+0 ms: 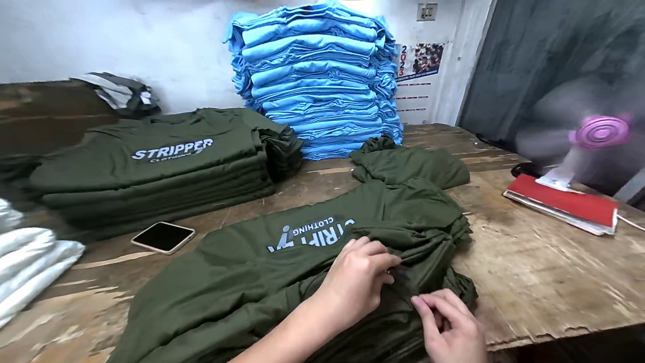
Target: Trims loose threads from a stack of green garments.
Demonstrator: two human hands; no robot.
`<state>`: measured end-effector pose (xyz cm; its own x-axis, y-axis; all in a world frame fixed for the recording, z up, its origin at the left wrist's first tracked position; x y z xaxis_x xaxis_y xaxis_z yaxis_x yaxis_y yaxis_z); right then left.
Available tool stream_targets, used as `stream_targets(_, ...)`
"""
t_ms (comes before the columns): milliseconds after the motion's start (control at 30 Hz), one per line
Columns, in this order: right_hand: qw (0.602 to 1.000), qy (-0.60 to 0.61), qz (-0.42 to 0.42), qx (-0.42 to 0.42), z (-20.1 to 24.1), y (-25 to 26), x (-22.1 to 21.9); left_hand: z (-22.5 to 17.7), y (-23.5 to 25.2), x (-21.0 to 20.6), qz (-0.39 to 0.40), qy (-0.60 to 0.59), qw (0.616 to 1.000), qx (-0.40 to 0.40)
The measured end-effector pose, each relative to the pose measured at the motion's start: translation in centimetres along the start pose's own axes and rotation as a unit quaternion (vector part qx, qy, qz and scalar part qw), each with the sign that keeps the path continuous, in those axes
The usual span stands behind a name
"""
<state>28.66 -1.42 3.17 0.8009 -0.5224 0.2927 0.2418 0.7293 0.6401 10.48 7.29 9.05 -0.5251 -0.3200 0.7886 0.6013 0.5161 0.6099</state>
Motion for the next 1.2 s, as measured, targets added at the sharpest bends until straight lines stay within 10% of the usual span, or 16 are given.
stream_targets(467, 0.972, -0.071, -0.030, 0.221, 0.4, -1.7, 0.4, -1.5, 0.7, -0.1, 0.041, 0.012, 0.997, -0.066)
stream_targets(833, 0.972, -0.003, -0.022, 0.233, 0.1, -1.4, 0.6, -1.3, 0.9, -0.8, 0.031, -0.017, 0.997, -0.068)
stream_targets(1200, 0.988, -0.087, -0.051, 0.120, 1.1, 1.0, -3.4, 1.4, 2.5, -0.9, 0.182, -0.189, 0.965, -0.010)
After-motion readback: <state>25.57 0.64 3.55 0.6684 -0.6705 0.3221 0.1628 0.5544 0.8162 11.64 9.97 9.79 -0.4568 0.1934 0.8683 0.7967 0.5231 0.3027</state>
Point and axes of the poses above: each hand's wrist, its own y-axis towards the middle knuckle, its own x-axis out of the back of the hand, z = x × y, the point moved 3 cm from there along y, towards the middle knuckle, and after that the axes turned 15 degrees about y, right-handed, at the moved point
